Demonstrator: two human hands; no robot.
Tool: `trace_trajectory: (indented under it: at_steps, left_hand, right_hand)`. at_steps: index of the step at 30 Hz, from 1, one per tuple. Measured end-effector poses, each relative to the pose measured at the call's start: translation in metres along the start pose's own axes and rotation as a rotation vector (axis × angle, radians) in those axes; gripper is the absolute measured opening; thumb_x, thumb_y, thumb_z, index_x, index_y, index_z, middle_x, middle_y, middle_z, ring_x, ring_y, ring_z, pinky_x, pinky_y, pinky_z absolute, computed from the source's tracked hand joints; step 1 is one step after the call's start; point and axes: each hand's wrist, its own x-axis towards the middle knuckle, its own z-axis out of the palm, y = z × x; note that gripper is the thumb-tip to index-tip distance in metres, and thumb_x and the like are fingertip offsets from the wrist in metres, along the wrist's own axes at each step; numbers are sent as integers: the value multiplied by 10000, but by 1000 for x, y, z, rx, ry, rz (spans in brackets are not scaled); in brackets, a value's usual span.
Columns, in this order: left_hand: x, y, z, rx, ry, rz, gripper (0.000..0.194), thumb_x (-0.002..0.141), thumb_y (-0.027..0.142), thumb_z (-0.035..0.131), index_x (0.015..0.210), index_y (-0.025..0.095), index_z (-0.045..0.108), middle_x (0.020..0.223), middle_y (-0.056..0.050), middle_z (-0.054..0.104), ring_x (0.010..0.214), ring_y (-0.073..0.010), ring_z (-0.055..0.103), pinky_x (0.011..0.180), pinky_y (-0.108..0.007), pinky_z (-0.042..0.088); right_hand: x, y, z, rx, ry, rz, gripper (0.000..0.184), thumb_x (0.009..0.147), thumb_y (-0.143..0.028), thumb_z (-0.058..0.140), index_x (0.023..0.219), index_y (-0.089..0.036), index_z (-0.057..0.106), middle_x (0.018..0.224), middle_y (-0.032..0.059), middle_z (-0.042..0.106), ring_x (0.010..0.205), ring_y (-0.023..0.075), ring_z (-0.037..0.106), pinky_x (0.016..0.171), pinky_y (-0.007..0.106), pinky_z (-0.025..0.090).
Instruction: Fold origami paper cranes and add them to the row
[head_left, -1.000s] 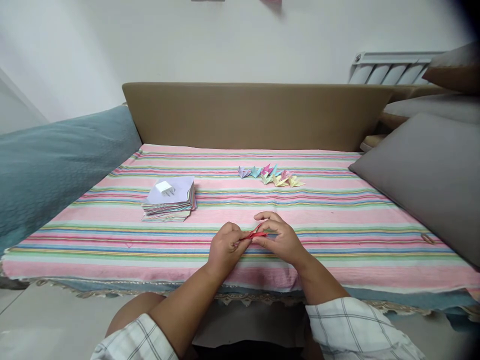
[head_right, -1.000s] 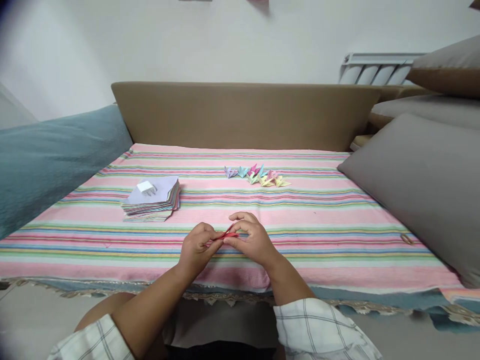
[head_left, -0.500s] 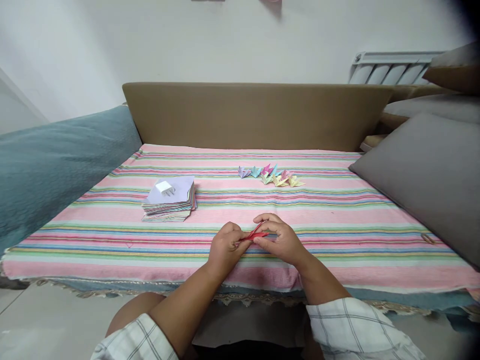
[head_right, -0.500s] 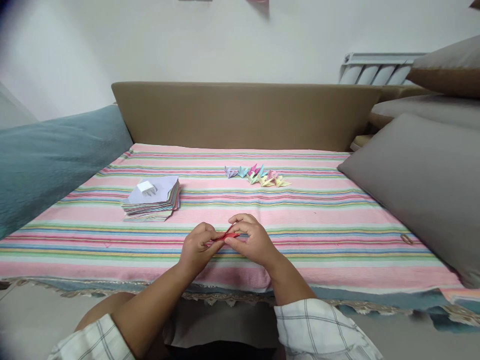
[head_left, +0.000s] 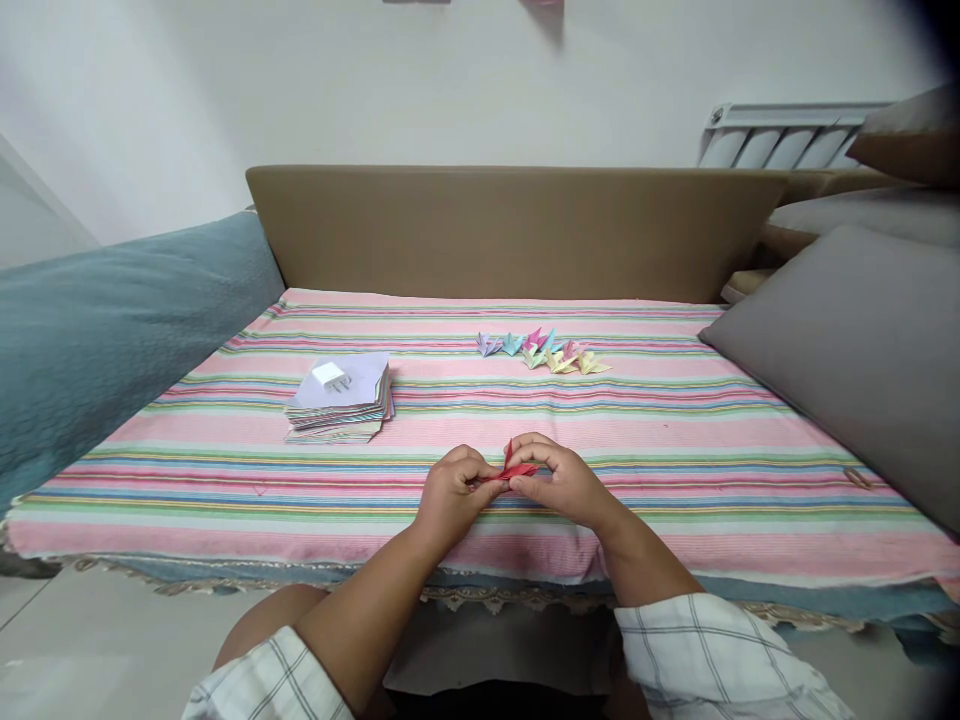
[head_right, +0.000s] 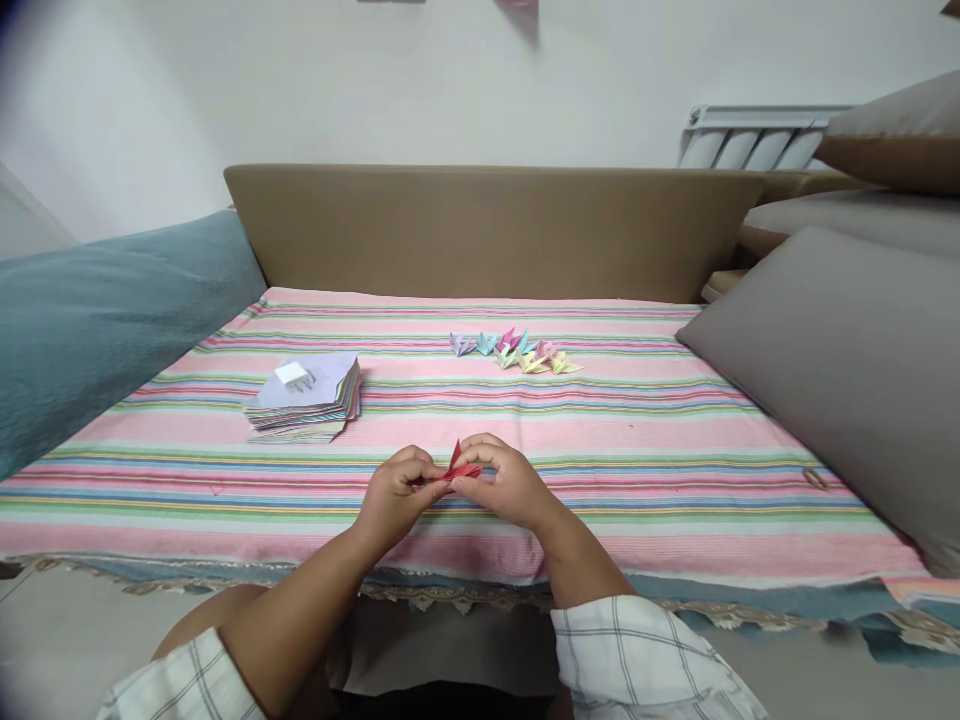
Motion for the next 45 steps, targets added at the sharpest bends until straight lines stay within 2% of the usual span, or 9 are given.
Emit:
trace_trajectory:
  at_steps: [11,24,33,37,45]
  left_hand:
    - [-1,0,1,-9,13,-25,118,706,275,714,660,173,679,619,-2,564,527,-80,510,478,-187,423]
    - [-1,0,4,-267,-48,-249,158,665,338,731,646,185,699,645,-10,571,578,-104,542,519,-211,435]
    - [-1,0,4,-333,-73,-310,156,661,343,731,653,189,705,668,-15,584,616,-117,560,560,-233,445]
    - [-1,1,6,-330,-68,-320,148,661,329,730,642,186,698,665,-15,583,615,-119,561,564,-238,445]
    - [-2,1,7,-354,-83,-327,159,657,332,730,643,178,694,661,-9,567,613,-111,535,566,-227,415]
  right_hand:
    - [0,6,3,55,1,-4,150,798,-341,614,830,-204,666,958,61,582,919,172,580,850,333,462]
    - [0,8,5,163,83,39,207,746,-413,668,786,-213,697,856,46,588,847,171,583,826,344,470]
    - [0,8,5,218,91,80,171,751,-377,672,770,-210,700,894,49,596,846,162,586,798,325,473]
    - [0,7,6,227,118,52,161,760,-372,664,749,-213,682,934,52,589,928,175,575,822,326,462]
    - [0,6,3,228,92,91,269,772,-421,640,643,-187,672,1058,87,595,988,203,565,874,356,428]
